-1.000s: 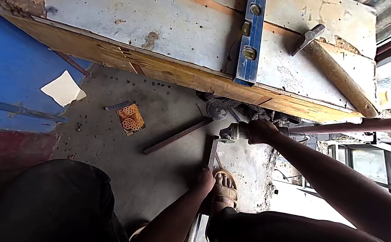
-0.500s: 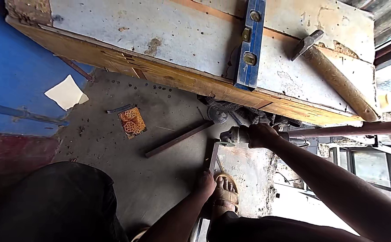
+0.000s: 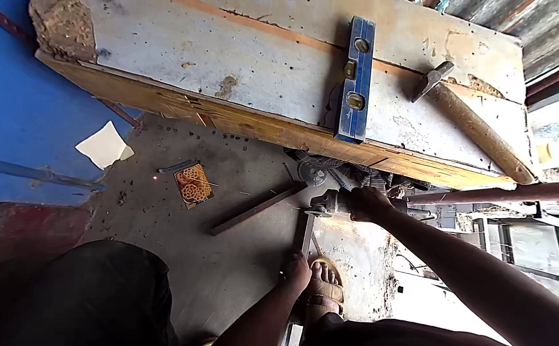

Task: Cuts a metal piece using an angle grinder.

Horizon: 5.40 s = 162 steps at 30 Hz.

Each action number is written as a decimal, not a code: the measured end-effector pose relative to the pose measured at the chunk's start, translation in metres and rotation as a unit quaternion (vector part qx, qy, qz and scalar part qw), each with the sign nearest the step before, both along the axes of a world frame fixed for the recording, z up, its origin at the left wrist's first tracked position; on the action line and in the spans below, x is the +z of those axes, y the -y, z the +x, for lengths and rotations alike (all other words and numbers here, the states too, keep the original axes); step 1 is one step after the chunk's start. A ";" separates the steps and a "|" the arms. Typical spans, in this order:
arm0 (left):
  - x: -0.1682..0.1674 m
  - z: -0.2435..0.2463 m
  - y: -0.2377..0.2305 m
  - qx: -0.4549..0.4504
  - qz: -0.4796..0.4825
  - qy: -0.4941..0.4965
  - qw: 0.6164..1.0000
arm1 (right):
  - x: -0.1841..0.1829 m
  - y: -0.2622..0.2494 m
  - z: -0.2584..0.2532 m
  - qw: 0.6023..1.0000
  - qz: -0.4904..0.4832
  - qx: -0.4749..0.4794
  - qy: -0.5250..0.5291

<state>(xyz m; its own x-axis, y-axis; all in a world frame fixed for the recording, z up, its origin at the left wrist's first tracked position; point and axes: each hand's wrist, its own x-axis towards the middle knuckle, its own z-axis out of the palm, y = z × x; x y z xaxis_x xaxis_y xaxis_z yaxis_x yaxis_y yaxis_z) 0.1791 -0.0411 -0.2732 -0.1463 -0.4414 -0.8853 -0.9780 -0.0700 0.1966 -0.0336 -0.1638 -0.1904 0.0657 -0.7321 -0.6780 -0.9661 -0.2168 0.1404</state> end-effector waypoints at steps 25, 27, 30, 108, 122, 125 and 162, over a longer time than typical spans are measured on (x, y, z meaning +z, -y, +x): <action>-0.003 -0.002 -0.002 0.007 0.003 -0.001 1.000 | 0.002 -0.003 0.000 1.000 -0.003 -0.007 0.013; -0.002 -0.002 -0.001 0.009 0.002 -0.005 1.000 | -0.002 -0.004 -0.002 1.000 -0.012 0.001 0.015; -0.003 -0.003 -0.002 0.014 0.005 -0.003 1.000 | -0.003 -0.004 -0.003 1.000 -0.008 -0.005 0.020; -0.004 -0.004 -0.002 0.007 -0.019 -0.010 1.000 | -0.004 -0.018 -0.013 0.999 0.032 0.030 -0.003; -0.004 -0.005 -0.003 0.014 -0.014 -0.010 1.000 | -0.004 -0.018 -0.012 0.999 0.019 0.034 0.012; -0.004 -0.005 -0.003 0.010 -0.011 -0.006 1.000 | -0.001 -0.017 -0.005 0.999 0.022 0.036 -0.001; -0.003 -0.010 0.001 0.014 0.003 0.008 1.000 | -0.001 -0.010 0.011 0.999 0.012 0.026 0.015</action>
